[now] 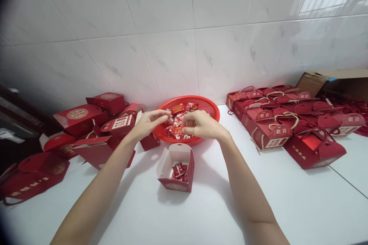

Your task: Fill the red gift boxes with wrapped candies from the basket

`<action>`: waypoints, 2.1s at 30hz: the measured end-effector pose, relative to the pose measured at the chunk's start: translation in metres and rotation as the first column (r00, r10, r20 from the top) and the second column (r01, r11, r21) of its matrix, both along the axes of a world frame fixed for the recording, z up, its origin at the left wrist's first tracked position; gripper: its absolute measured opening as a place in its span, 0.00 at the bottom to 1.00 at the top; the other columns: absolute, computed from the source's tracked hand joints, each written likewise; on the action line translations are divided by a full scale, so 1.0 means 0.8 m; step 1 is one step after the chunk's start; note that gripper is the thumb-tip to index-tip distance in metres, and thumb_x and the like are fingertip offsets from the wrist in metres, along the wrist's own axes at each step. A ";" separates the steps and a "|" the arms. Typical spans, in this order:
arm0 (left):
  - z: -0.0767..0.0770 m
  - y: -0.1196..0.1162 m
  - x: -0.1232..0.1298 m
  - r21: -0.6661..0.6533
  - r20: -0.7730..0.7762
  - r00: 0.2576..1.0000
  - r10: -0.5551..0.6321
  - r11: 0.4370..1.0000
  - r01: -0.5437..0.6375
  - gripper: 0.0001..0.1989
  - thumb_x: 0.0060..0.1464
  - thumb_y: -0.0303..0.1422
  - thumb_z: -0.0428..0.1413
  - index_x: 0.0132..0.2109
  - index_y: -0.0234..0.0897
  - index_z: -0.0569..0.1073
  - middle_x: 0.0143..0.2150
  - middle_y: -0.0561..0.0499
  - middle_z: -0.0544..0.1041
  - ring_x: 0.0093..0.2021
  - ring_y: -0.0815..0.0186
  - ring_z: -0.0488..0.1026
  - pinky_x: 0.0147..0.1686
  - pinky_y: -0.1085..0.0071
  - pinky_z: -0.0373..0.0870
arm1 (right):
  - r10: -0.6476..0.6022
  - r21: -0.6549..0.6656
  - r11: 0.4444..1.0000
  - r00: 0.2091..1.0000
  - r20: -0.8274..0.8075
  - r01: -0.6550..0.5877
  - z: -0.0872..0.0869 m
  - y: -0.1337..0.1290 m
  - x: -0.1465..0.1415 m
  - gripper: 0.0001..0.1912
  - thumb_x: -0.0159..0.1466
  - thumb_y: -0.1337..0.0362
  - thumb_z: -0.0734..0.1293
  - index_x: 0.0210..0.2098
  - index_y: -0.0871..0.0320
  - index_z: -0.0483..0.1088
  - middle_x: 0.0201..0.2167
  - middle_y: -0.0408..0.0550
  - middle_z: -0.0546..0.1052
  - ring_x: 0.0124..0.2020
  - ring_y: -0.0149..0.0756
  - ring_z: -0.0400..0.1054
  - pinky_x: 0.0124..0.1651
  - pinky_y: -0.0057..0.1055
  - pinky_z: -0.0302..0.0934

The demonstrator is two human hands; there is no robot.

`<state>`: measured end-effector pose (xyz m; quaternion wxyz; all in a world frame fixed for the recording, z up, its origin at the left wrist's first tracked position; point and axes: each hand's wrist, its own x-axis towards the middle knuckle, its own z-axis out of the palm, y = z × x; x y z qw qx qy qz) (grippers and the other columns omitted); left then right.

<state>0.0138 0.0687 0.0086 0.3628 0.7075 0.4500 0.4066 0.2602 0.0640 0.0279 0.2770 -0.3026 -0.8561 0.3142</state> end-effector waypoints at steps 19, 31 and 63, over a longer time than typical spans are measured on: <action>0.000 -0.131 -0.015 -0.065 -0.489 0.844 -0.220 0.974 0.216 0.21 0.51 0.45 0.65 0.52 0.51 0.78 0.66 0.48 0.64 0.64 0.51 0.65 0.61 0.54 0.66 | 0.068 0.161 0.978 0.938 0.339 -0.129 0.018 -0.063 0.006 0.06 0.66 0.62 0.68 0.40 0.58 0.74 0.36 0.48 0.76 0.35 0.37 0.69 0.36 0.29 0.58; -0.013 -0.131 0.009 0.051 -0.459 0.868 -0.191 0.969 0.240 0.13 0.64 0.39 0.53 0.52 0.44 0.76 0.53 0.49 0.77 0.54 0.58 0.73 0.54 0.63 0.71 | -0.052 0.130 0.990 0.998 -0.021 0.054 -0.075 -0.110 0.021 0.13 0.70 0.55 0.64 0.50 0.53 0.71 0.53 0.53 0.74 0.52 0.41 0.70 0.54 0.39 0.66; -0.013 -0.143 0.019 -0.119 -0.516 0.787 -0.340 0.938 0.327 0.19 0.57 0.51 0.58 0.36 0.39 0.75 0.42 0.49 0.77 0.44 0.58 0.73 0.44 0.65 0.67 | -0.258 0.059 0.957 0.925 -0.280 0.285 -0.147 -0.125 -0.012 0.24 0.62 0.57 0.71 0.57 0.52 0.67 0.62 0.58 0.68 0.64 0.49 0.62 0.63 0.50 0.60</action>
